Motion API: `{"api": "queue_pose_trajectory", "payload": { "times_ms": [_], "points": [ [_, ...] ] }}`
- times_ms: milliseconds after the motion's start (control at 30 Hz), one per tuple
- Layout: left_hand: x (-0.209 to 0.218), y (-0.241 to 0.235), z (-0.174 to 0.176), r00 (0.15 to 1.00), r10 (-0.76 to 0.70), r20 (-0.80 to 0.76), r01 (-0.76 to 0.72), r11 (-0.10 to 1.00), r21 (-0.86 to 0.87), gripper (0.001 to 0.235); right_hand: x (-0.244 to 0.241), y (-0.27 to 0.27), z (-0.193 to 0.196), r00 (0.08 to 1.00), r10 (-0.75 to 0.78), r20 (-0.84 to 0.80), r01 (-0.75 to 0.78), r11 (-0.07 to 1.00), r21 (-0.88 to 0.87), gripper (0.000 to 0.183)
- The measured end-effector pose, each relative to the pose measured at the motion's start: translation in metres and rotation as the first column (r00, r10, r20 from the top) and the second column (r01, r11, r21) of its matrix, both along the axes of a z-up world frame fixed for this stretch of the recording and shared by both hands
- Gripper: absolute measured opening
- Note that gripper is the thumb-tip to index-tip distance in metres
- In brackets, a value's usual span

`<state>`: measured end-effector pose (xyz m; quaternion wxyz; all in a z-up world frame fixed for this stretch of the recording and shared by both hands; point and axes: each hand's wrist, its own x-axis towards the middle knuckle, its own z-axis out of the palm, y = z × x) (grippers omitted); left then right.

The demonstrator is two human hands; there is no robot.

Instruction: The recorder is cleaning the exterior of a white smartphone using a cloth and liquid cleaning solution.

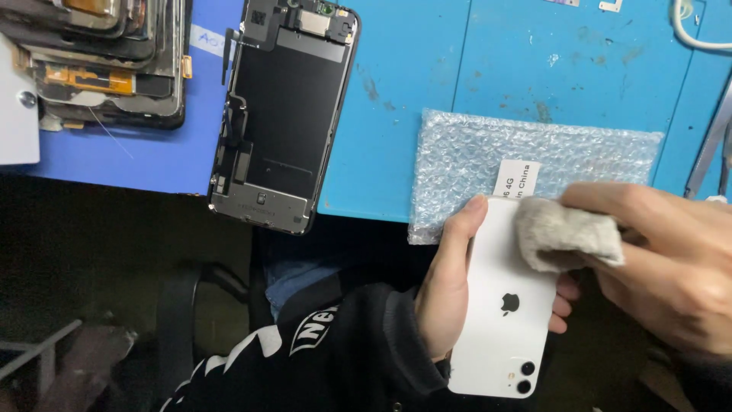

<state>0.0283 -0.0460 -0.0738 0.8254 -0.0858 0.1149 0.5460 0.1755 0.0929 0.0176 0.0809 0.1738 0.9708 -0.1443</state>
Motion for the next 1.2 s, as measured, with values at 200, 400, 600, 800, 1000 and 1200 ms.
{"api": "queue_pose_trajectory", "payload": {
  "times_ms": [200,400,600,800,1000,1200],
  "points": [
    [0.006,-0.003,-0.006,0.997,-0.05,-0.055,0.049,0.999,-0.018,0.095,-0.003,-0.005,0.004,0.999,-0.041,0.023,0.042,0.998,-0.038,0.04],
    [0.0,0.0,-0.004,0.978,-0.127,-0.162,0.115,0.99,-0.083,0.091,0.026,-0.004,-0.011,0.998,-0.035,-0.046,0.036,0.999,0.022,0.037],
    [0.006,-0.002,-0.003,0.999,0.001,0.037,0.001,0.999,-0.034,0.093,0.014,-0.007,0.005,0.999,-0.025,0.037,0.023,0.999,0.049,0.045],
    [0.005,-0.004,-0.002,0.996,-0.067,-0.055,0.064,0.997,-0.052,0.09,0.019,-0.003,-0.004,0.999,-0.022,-0.038,0.024,0.999,0.039,0.034],
    [0.002,0.001,-0.001,0.999,0.027,0.044,-0.027,1.0,-0.011,0.088,0.024,0.004,-0.003,0.997,0.075,0.02,-0.077,0.991,0.112,0.019],
    [0.01,-0.01,-0.005,0.971,0.029,0.236,-0.019,0.999,-0.046,0.088,0.011,-0.009,-0.006,0.998,0.055,0.012,-0.056,0.997,0.055,0.023]
  ]
}}
